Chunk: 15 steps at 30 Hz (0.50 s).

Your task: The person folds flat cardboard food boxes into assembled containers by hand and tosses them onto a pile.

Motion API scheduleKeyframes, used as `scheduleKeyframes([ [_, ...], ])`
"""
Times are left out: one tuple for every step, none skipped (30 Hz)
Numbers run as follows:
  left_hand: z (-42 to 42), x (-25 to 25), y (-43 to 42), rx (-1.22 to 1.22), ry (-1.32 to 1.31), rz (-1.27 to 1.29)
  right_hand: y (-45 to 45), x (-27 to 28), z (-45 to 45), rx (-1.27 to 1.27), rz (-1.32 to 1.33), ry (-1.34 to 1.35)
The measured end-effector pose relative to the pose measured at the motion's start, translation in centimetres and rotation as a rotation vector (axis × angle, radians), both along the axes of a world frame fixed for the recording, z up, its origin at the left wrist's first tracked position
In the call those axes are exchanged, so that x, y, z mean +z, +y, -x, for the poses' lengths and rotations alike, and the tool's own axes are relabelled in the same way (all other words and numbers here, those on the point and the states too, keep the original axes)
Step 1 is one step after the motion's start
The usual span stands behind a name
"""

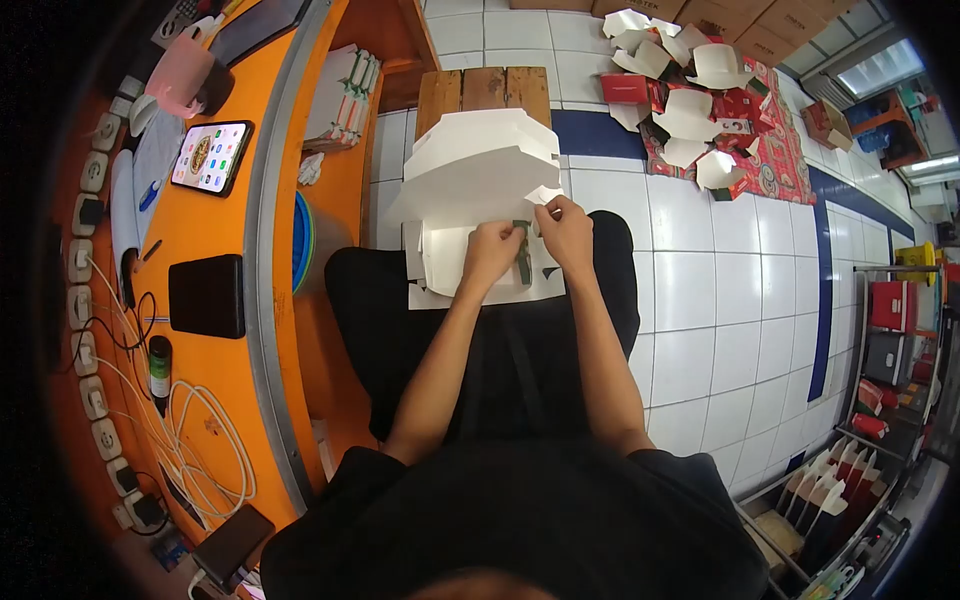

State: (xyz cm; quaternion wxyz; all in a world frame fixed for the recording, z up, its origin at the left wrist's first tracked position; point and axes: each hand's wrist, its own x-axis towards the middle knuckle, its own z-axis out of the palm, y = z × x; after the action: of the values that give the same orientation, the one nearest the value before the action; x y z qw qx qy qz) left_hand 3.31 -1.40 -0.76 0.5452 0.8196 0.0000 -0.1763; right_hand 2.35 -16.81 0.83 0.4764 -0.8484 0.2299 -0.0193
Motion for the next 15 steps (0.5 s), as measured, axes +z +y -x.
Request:
scheduleKeyframes([
  [-0.2,0.0,0.2,0.016,0.072,0.036,0.2,0.0,0.2,-0.005,-0.079,0.03],
  [-0.3,-0.4,0.3,0.019,0.07,0.062,0.6,-0.1,0.4,-0.007,-0.083,0.034],
  [-0.5,-0.9,0.5,0.017,0.071,0.06,0.8,-0.3,0.5,0.039,-0.08,0.015],
  [-0.7,-1.3,0.6,0.033,0.093,0.088,1.0,-0.4,0.5,0.086,-0.075,-0.004],
  [-0.8,-1.8,0.7,0.05,0.115,0.116,1.2,-0.5,0.7,0.086,-0.074,-0.003],
  [-0.9,-2.1,0.6,0.052,0.116,0.118,1.4,-0.8,1.0,0.143,0.035,-0.018],
  [-0.9,-2.3,0.6,0.075,0.135,0.163,1.6,-0.9,1.4,0.202,0.145,-0.032],
  [-0.9,-2.6,0.6,0.099,0.154,0.209,1.6,-1.3,2.1,0.289,0.212,-0.003],
  [-0.8,-2.1,0.7,0.105,0.155,0.212,1.8,-0.9,2.5,0.295,0.213,-0.002],
  [-0.6,-1.6,1.0,0.092,0.185,0.263,2.0,-0.6,2.7,0.265,0.264,-0.008],
  [-0.4,-1.1,1.3,0.082,0.213,0.316,2.2,-0.3,2.8,0.236,0.316,-0.016],
  [0.1,-0.1,2.0,0.093,0.216,0.318,1.7,0.5,3.0,0.242,0.299,0.037],
  [0.9,1.4,3.3,0.07,-0.092,0.057,1.6,2.0,3.2,0.252,0.3,0.044],
  [1.7,2.9,4.8,0.042,-0.396,-0.21,1.6,3.7,3.5,0.275,0.312,-0.013],
  [2.7,4.4,6.8,0.033,-0.436,-0.252,1.5,5.3,3.9,0.296,0.322,-0.07],
])
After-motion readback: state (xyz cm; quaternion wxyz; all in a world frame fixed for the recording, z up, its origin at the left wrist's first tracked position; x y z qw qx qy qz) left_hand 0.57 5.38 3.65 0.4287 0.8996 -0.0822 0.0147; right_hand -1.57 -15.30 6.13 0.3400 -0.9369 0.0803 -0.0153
